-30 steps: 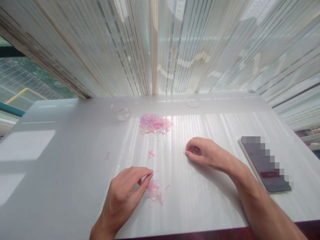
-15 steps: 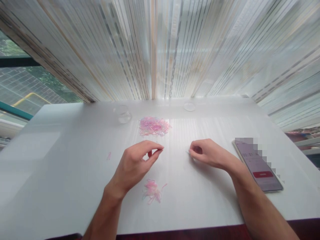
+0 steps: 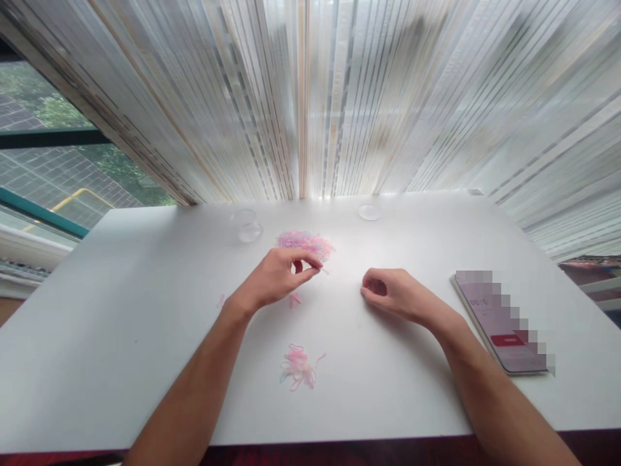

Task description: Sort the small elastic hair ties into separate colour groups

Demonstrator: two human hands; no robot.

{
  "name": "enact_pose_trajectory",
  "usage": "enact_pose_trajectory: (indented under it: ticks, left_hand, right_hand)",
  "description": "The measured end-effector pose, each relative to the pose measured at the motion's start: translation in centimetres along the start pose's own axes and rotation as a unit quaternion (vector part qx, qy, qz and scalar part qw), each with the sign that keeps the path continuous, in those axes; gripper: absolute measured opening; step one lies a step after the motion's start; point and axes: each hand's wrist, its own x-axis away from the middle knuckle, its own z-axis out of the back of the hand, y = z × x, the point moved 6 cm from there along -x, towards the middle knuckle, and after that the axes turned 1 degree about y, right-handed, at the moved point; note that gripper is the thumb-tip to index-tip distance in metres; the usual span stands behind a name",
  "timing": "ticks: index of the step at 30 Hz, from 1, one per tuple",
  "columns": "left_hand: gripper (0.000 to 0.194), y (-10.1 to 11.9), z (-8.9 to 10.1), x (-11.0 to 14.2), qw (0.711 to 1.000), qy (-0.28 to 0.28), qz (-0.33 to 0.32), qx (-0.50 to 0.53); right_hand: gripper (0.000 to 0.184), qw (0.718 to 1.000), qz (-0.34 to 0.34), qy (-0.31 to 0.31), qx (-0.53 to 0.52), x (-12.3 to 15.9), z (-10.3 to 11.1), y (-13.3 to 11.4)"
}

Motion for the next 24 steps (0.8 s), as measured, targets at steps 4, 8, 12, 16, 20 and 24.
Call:
enact_pose_trajectory:
  ticks: [4, 8, 12, 16, 20, 24]
  left_hand:
    - [0.015, -1.9, -0.7, 2.6, 0.999, -0.042, 0.026, -0.012]
    - [0.016, -3.0, -1.1, 3.5, 0.999, -0.038, 0.021, -0.006]
    - [0.02, -3.3, -1.5, 3.4, 0.999, -0.046, 0.013, -0.007]
    - [0.022, -2.9, -2.1, 3.4, 0.997, -0.061, -0.014, -0.038]
    - [0.025, -2.2, -2.8, 3.3, 0.992, -0.065, -0.063, -0.092]
    - [0.029, -2.4, -2.6, 3.2, 0.988, -0.024, -0.055, -0.142]
  right_hand:
    - [0.013, 1.0, -0.005, 0.0, 0.0, 0.0, 0.0, 0.2]
    - [0.013, 1.0, -0.003, 0.001, 0.007, -0.1, -0.3, 0.3]
    - [0.017, 1.0, 0.009, 0.015, 0.018, -0.2, -0.3, 0.2]
    - [0.019, 0.998, 0.031, 0.04, 0.028, -0.2, -0.1, -0.4]
    - [0.019, 0.995, 0.063, 0.061, 0.036, -0.1, 0.0, -1.2]
    - [0.018, 0.994, 0.076, 0.072, 0.033, -0.1, 0.0, -1.3]
